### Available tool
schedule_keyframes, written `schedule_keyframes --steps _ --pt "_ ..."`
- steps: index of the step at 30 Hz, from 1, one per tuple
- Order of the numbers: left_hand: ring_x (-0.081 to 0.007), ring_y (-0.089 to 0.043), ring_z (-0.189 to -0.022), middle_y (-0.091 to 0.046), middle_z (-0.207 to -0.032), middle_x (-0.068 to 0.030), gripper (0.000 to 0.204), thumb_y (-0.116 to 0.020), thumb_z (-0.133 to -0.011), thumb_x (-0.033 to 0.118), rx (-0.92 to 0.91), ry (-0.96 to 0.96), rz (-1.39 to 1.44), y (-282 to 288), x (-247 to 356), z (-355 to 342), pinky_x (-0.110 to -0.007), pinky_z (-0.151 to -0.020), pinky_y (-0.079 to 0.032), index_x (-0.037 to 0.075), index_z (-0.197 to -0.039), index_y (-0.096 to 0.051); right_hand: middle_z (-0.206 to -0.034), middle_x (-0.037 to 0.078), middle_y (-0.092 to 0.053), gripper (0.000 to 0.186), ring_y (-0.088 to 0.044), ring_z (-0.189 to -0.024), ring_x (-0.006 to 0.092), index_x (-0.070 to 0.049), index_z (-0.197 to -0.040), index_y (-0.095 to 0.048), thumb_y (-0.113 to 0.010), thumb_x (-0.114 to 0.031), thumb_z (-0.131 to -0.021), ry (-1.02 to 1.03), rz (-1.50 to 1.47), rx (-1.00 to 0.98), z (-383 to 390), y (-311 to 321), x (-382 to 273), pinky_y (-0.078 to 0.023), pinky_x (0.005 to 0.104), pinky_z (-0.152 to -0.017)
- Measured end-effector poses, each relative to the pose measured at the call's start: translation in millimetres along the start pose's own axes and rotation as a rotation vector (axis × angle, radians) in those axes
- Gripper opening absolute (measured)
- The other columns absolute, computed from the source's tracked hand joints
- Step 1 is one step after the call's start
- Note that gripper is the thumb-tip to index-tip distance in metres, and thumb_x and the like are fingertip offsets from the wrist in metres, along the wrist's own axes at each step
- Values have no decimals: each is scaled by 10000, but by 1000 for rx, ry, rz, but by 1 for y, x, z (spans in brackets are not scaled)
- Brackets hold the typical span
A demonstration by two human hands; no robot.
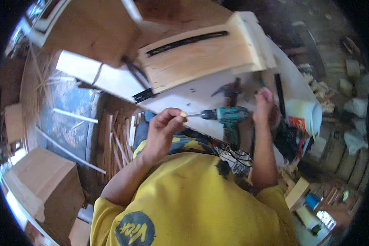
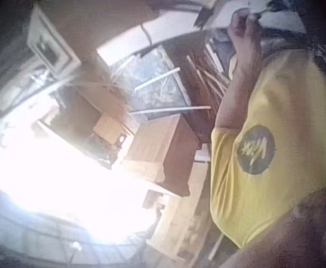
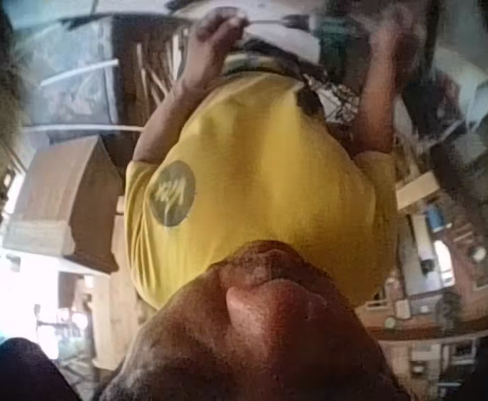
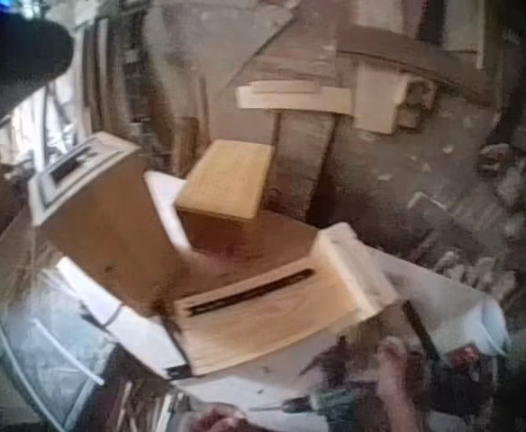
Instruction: Measuring and installing metal drawer slides onto a wooden drawer box using a drill and square.
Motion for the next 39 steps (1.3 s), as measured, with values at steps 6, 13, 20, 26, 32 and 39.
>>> schedule_keyframes --steps 6,13,20,26,32,39 --pt "-131 -490 -702 -597 -835 -40 121 -635 -889 192 -251 -5 507 14 26 19 -320 -763 -400 81 -915 -596 -1228 192 -549 507 -545 -1097 291 3 -1293 -464 -607 -136 -827 -35 599 303 -56 25 64 -431 391 -931" --pt "-135 -498 -692 -574 -823 -40 102 -643 -876 165 -273 -40 653 34 39 35 -323 -756 -416 84 -924 -606 -1130 220 -628 366 -605 -1030 380 -15 -1098 -647 -545 -271 -857 -91 1296 141 -105 36 103 -477 425 -870" --pt "-116 -530 -757 -620 -901 -50 126 -611 -906 136 -108 -51 591 83 25 46 -233 -717 -440 40 -986 -599 -1070 161 -665 329 -650 -953 331 -32 -1054 -678 -560 -281 -875 113 1436 -54 -164 53 147 -523 432 -778" --pt "-78 -514 -670 -642 -862 -21 109 -592 -923 142 237 0 287 137 2 64 -209 -643 -433 39 -948 -615 -992 135 -647 278 -630 -867 292 -29 -1036 -652 -583 -235 -862 95 1303 2 -189 70 164 -507 391 -704" --pt "-34 -466 -598 -630 -788 16 99 -580 -922 130 400 -4 -4 166 1 68 -201 -530 -379 45 -919 -631 -898 103 -626 227 -606 -764 244 -26 -1013 -620 -610 -181 -847 -149 855 -14 -196 77 172 -488 342 -615" --pt "-41 -506 -673 -621 -783 19 135 -570 -929 126 289 -79 -133 165 22 63 -211 -598 -419 11 -951 -638 -1042 176 -598 288 -580 -934 286 19 -1127 -547 -530 -104 -868 325 1008 51 -60 28 56 -447 376 -816"
Point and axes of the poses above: each hand's wrist, its own z-axis away from the middle knuckle, its own y-axis out of the back of the hand, x = y × z, the point moved 6 cm from there along -z, towards the middle knuckle
